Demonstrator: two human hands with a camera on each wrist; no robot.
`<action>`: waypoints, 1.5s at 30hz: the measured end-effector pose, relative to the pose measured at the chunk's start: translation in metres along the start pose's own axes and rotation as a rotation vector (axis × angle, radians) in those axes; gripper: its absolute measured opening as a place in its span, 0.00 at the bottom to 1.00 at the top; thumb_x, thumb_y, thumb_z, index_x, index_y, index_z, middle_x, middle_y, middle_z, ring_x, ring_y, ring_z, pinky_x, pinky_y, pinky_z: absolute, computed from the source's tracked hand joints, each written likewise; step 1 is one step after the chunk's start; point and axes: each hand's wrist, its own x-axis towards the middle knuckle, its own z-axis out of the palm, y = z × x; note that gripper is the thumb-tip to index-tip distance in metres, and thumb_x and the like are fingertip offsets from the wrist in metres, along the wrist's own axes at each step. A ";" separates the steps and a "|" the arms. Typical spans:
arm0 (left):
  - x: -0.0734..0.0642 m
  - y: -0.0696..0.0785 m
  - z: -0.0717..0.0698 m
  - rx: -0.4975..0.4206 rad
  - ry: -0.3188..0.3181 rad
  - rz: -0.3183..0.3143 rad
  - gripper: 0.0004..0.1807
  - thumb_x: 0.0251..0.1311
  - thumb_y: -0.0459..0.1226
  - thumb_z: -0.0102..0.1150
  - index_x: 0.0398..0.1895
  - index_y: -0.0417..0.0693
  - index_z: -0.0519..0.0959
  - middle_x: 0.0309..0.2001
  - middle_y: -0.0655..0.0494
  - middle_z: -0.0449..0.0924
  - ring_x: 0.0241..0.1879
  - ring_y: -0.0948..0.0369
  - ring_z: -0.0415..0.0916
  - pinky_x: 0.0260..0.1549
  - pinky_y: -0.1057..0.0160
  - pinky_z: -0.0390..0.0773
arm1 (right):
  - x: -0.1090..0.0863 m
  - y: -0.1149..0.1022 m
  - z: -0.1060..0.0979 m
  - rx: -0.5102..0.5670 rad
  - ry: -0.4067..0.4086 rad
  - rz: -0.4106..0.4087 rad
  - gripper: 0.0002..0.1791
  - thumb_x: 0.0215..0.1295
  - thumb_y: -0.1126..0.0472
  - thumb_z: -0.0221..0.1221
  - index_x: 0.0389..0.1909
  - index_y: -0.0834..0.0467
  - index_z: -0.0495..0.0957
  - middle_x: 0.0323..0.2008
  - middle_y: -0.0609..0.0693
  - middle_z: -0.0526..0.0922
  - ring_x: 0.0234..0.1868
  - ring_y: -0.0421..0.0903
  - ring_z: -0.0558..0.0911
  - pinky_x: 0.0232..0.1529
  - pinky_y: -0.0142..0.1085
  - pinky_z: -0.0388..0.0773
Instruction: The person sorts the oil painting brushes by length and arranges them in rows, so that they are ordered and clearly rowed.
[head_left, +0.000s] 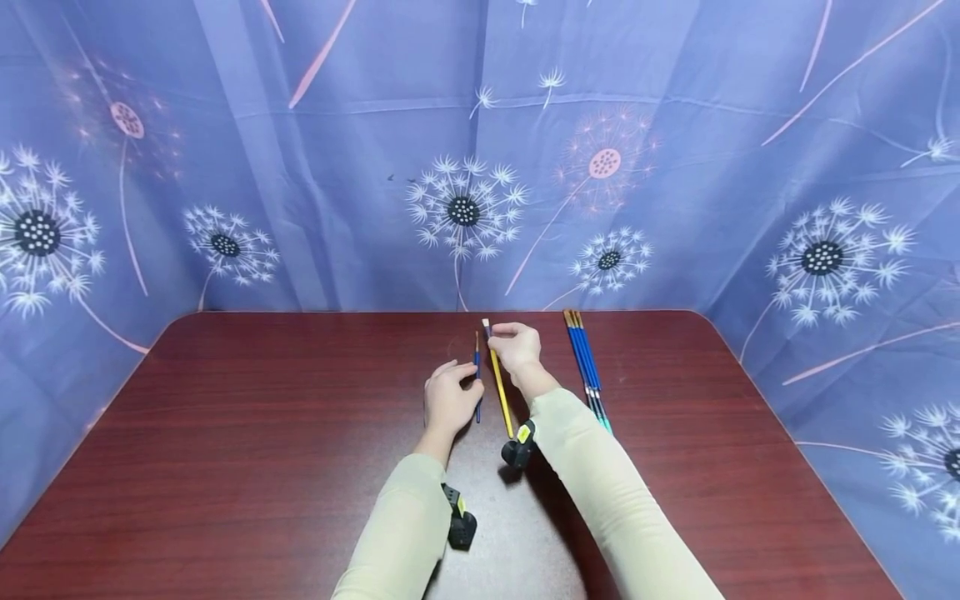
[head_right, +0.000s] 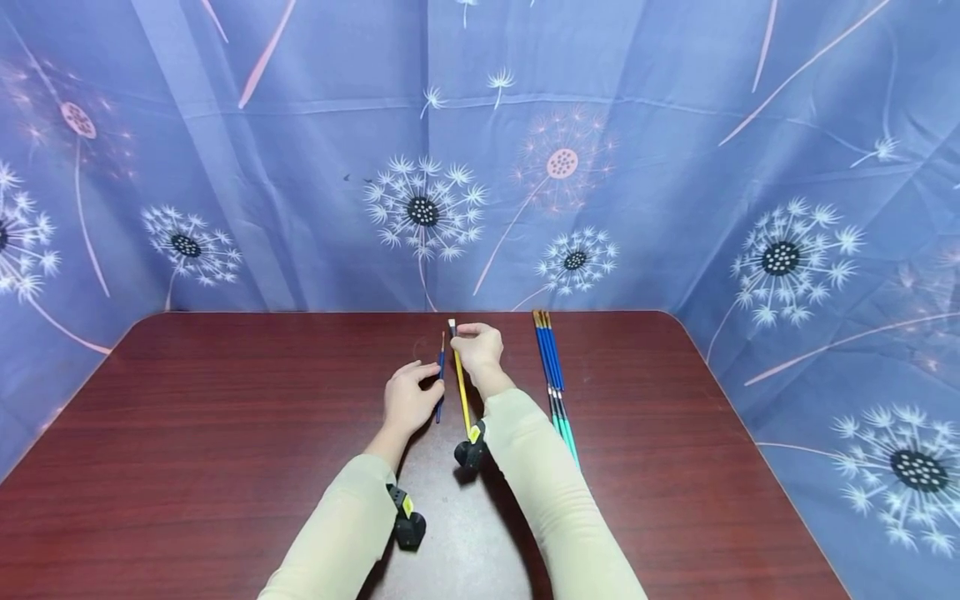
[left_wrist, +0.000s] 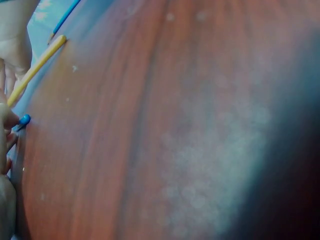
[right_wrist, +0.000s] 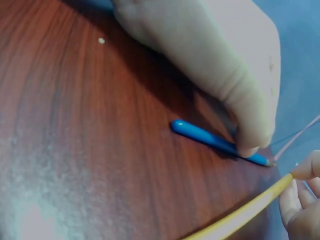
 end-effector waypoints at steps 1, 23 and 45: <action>0.000 0.000 0.000 0.001 -0.001 -0.001 0.16 0.51 0.35 0.60 0.45 0.45 0.84 0.48 0.52 0.84 0.59 0.53 0.73 0.56 0.47 0.69 | 0.000 -0.001 -0.001 0.015 -0.009 0.009 0.14 0.54 0.69 0.60 0.42 0.60 0.83 0.37 0.56 0.84 0.22 0.39 0.74 0.23 0.28 0.72; 0.001 -0.001 -0.002 -0.004 0.004 0.020 0.15 0.51 0.35 0.62 0.44 0.43 0.85 0.47 0.52 0.85 0.59 0.52 0.74 0.54 0.47 0.71 | -0.004 0.006 0.006 -0.370 -0.009 -0.153 0.12 0.50 0.65 0.68 0.38 0.59 0.83 0.37 0.53 0.87 0.42 0.49 0.84 0.43 0.37 0.81; 0.000 -0.002 0.000 0.011 -0.022 -0.003 0.16 0.52 0.36 0.61 0.46 0.45 0.84 0.48 0.53 0.84 0.60 0.54 0.73 0.56 0.49 0.69 | -0.005 0.005 0.002 -0.414 0.048 -0.191 0.10 0.52 0.66 0.65 0.37 0.58 0.83 0.35 0.53 0.87 0.40 0.48 0.85 0.47 0.39 0.80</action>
